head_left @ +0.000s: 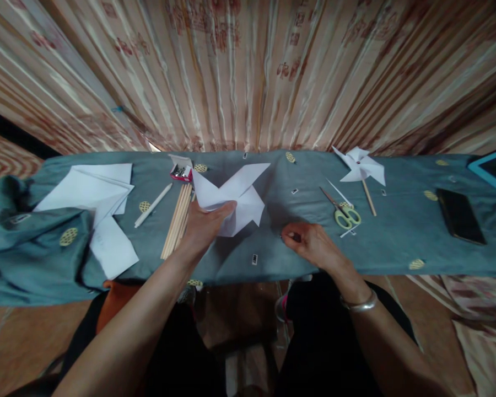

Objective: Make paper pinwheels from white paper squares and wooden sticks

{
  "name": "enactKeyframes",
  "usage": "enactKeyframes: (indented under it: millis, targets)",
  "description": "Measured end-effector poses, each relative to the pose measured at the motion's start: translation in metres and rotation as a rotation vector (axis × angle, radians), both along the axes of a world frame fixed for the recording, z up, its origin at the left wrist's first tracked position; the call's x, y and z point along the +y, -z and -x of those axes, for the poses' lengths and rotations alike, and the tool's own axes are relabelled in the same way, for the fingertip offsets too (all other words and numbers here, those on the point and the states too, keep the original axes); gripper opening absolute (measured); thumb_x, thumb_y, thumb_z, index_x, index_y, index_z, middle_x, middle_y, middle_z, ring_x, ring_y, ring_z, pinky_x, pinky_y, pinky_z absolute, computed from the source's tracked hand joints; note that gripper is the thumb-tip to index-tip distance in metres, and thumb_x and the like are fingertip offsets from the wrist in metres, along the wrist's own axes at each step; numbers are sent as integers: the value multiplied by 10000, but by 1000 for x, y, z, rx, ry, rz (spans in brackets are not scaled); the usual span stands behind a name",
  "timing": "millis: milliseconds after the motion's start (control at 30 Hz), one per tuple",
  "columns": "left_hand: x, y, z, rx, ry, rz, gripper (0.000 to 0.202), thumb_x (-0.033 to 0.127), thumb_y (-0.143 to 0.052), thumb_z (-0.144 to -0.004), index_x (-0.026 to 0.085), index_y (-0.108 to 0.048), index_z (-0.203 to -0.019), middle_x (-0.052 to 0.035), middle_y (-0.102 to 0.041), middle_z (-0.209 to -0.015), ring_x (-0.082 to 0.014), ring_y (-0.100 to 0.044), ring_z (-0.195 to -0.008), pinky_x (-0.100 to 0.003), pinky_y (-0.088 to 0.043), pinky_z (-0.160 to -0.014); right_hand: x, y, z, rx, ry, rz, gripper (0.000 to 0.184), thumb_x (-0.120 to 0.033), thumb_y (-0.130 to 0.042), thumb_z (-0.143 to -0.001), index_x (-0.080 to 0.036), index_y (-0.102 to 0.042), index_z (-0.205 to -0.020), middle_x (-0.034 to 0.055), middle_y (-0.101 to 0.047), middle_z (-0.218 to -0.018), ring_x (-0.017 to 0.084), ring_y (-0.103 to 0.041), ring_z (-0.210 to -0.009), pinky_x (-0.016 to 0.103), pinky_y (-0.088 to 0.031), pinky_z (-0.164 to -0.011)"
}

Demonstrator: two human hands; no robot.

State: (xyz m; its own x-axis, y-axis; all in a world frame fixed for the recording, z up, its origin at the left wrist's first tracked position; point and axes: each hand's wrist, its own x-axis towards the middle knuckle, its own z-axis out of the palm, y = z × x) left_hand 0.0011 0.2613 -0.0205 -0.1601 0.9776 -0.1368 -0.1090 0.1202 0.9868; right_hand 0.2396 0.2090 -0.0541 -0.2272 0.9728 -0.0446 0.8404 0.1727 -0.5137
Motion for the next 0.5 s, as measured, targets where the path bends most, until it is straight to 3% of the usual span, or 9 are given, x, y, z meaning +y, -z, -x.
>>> enactKeyframes:
  millis: [267,500]
  targets:
    - [0,1,-6,19,-30,13,281,258,-857,-507,146,-756,-744,-63,-773,-767,-210,-705,-699,-292,-577,-638,-9,0,-18,-54,40,-41,119,-199,-560,-841,-202,-663,-783,18,-655,-686,162,-597,-605,266,-383,-602]
    - [-2,2,-10,6,13,47,305,274,-866,-506,131,-758,-752,-59,-774,-782,-196,-702,-701,-282,-571,-659,-9,-3,-12,77,133,-39,128,-284,-617,-877,-201,-714,-859,6,-679,-670,156,-608,-575,263,-420,-580]
